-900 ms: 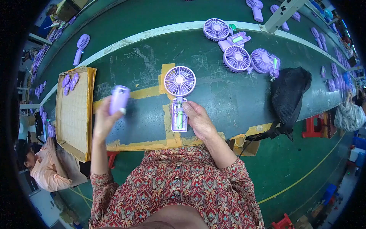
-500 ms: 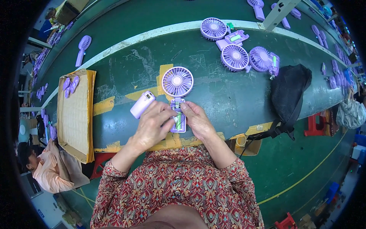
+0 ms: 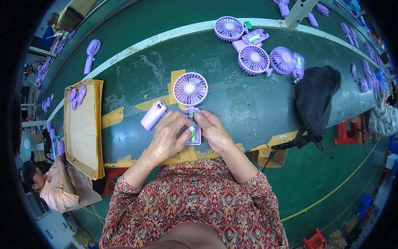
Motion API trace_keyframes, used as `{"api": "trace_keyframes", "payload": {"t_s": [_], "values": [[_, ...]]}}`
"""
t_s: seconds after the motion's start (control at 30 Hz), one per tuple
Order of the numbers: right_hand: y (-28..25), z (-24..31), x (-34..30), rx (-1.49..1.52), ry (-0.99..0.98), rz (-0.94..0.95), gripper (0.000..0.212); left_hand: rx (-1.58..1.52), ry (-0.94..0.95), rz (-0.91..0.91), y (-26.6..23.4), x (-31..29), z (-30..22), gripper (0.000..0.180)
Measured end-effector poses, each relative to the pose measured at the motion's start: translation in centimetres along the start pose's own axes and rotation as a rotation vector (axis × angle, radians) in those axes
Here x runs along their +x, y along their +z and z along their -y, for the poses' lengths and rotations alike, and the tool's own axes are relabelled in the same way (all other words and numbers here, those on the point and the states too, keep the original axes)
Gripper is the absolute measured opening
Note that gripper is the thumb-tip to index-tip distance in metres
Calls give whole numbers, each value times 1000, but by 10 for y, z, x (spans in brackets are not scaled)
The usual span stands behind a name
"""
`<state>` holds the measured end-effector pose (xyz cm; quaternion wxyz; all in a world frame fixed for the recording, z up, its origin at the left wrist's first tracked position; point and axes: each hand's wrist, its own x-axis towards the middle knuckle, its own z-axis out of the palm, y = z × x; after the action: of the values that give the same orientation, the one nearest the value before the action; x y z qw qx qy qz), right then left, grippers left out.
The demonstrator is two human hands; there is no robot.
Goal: The person picks up a purple fan and a battery cover, fits the cover onto the fan handle, and presses it into place. They then place the assembled fan onto the conveyor belt and repeat the process with another fan.
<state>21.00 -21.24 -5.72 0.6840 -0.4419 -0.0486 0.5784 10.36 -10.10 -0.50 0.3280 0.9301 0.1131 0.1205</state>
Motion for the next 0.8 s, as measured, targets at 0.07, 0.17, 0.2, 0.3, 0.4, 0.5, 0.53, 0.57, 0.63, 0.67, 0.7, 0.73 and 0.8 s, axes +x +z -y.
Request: {"api": "trace_keyframes", "payload": {"t_s": [0.07,0.17,0.2,0.3,0.4,0.5,0.53,0.57,0.63,0.67,0.7,0.73,0.8], "values": [[1,7,-3,-3,25,13,31,-23,-14,-20,-1,-2,2,9],[-4,10,-5,13,45,100,30,-60,-109,-14,-1,-4,6,10],[-6,11,-4,36,35,167,31,-69,-118,-20,0,-5,6,9],[-9,8,-3,-1,10,188,35,-91,-135,-37,3,-5,7,8],[-10,5,-1,-21,1,176,36,-118,-188,-20,3,-5,7,9],[-8,3,-2,-21,-23,157,35,-199,-248,3,-3,-7,7,14],[-8,2,-2,-21,-23,158,35,-265,-263,-2,-6,-7,7,17],[-7,1,-1,-43,-26,136,35,-192,-222,-66,-11,-8,8,21],[-6,-1,0,-62,-28,117,35,84,-115,-147,-25,-15,20,36],[-7,-1,0,-64,-25,121,35,173,-180,-123,-34,-18,23,41],[-6,0,0,-66,-22,124,35,262,-244,-100,-41,-21,24,47],[-6,0,-1,-65,-23,125,35,370,-291,-93,-42,-25,31,51],[-5,1,-1,-86,-42,127,35,362,-359,-50,-45,-31,37,51]]}}
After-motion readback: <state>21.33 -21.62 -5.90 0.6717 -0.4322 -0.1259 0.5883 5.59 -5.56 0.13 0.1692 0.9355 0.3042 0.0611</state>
